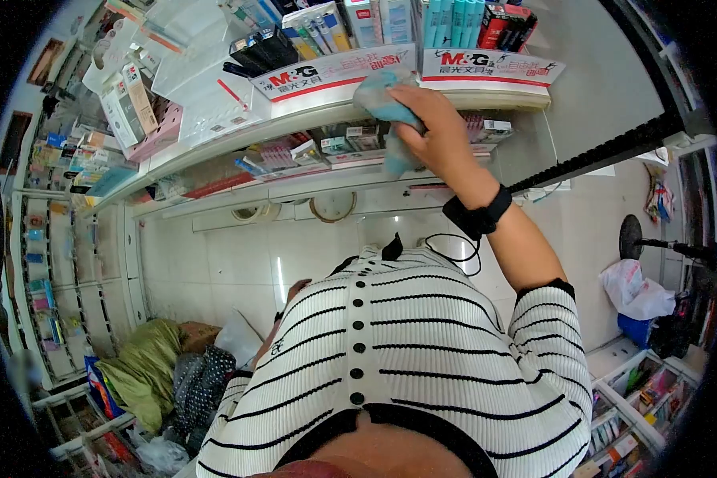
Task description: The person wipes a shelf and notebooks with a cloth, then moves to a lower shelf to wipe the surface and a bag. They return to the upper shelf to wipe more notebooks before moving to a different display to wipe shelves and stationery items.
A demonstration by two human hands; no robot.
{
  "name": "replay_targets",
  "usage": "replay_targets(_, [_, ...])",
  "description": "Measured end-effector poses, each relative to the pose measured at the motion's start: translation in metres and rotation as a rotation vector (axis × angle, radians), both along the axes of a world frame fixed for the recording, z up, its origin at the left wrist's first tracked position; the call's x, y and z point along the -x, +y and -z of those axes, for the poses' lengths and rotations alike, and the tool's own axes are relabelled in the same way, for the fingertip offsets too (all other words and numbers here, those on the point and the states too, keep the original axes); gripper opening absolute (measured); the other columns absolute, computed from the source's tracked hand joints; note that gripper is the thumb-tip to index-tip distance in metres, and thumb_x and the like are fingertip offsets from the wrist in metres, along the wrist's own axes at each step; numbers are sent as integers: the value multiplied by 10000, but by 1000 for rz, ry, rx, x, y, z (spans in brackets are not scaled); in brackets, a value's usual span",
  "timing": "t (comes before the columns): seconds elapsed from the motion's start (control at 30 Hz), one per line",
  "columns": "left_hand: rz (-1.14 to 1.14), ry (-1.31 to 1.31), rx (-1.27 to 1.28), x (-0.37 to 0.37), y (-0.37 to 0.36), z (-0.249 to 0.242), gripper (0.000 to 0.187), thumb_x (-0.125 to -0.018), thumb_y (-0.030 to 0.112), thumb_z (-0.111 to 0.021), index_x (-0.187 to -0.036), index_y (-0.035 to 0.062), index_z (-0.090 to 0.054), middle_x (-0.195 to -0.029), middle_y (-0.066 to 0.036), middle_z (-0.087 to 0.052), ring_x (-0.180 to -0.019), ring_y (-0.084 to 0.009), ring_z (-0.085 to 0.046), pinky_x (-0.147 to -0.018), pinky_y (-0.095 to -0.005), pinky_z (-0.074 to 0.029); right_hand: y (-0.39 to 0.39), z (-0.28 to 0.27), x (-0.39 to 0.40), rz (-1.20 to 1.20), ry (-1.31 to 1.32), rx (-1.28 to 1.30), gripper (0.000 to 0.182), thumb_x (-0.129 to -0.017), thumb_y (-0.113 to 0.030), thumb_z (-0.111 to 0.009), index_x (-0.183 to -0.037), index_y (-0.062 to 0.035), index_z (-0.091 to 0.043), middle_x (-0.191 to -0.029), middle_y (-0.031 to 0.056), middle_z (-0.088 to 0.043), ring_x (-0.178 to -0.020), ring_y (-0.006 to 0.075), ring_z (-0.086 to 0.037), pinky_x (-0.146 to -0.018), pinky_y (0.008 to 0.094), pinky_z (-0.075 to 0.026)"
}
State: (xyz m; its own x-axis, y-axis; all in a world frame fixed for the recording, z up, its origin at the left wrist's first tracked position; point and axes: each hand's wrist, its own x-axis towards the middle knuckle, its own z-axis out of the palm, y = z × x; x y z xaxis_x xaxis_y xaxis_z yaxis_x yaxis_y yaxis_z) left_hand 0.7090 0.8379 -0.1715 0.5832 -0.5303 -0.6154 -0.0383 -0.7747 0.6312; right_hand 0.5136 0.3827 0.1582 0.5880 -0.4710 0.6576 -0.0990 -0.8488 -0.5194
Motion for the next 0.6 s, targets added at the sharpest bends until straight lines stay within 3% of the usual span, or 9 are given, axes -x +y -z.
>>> replay_targets(0.07, [56, -79, 99, -8, -31, -30, 355, -841, 171, -588, -1156, 8, -605, -889, -143, -671, -822, -217, -635, -773, -316, -498, 4, 1, 11, 8, -57, -55, 429, -762, -67, -666, -1183, -67, -584, -1129, 116, -616, -1020, 275, -581, -895, 348, -459])
replay_targets(0.13, [137, -203, 176, -12, -72, -67, 336, -861, 167, -584, -1165, 25, -606, -938, -137, -676, -850, -233, -642, -789, -312, -498, 9, 2, 21, -117, -227, -639, 368, -836, -120, -646, -1187, -36, -572, -1093, 69, -623, -982, 170, -567, -879, 303, -452])
replay_targets(0.17, [154, -207, 264, -13, -93, -85, 330, -865, 150, -583, -1176, 40, -600, -992, -143, -669, -888, -239, -644, -803, -321, -500, 7, 4, 26, -186, -237, -776, 379, -900, -187, -596, -1233, -15, -540, -1106, 41, -596, -989, 106, -525, -880, 268, -436])
replay_targets(0.2, [198, -247, 339, -13, -115, -104, 334, -864, 136, -588, -1186, 49, -593, -1046, -150, -654, -935, -234, -641, -814, -331, -502, 8, 2, 28, -183, -240, -776, 379, -900, -187, -596, -1233, -15, -540, -1106, 41, -596, -989, 106, -525, -880, 268, -436])
replay_targets(0.27, [291, -319, 457, -11, -160, -143, 334, -888, 113, -580, -1213, 35, -564, -1097, -135, -640, -998, -210, -618, -842, -317, -489, 10, -4, 30, -325, -476, -1243, 417, -924, -215, -560, -1282, -9, -502, -1134, 49, -590, -1012, 116, -538, -888, 264, -431])
replay_targets(0.4, [391, -315, 575, 15, -234, -242, 335, -916, 106, -563, -1241, 26, -542, -1140, -117, -627, -1049, -190, -593, -889, -302, -464, 7, -7, 38, -428, -611, -1530, 449, -957, -197, -493, -1360, -19, -405, -1247, 86, -544, -1096, 182, -547, -966, 315, -437])
replay_targets(0.47, [440, -240, 770, 31, -259, -271, 333, -877, 95, -584, -1206, 49, -567, -1088, -110, -628, -1008, -218, -603, -869, -313, -469, 5, -3, 42, -442, -608, -1536, 450, -959, -198, -491, -1364, -24, -403, -1256, 86, -540, -1104, 184, -544, -975, 319, -436])
replay_targets(0.6, [574, -191, 785, 59, -287, -319, 329, -923, 94, -545, -1249, 46, -541, -1150, -100, -609, -1047, -187, -587, -933, -309, -439, 4, -1, 45, -414, -588, -1516, 474, -954, -212, -513, -1373, -24, -397, -1219, 78, -559, -1044, 158, -561, -918, 293, -457])
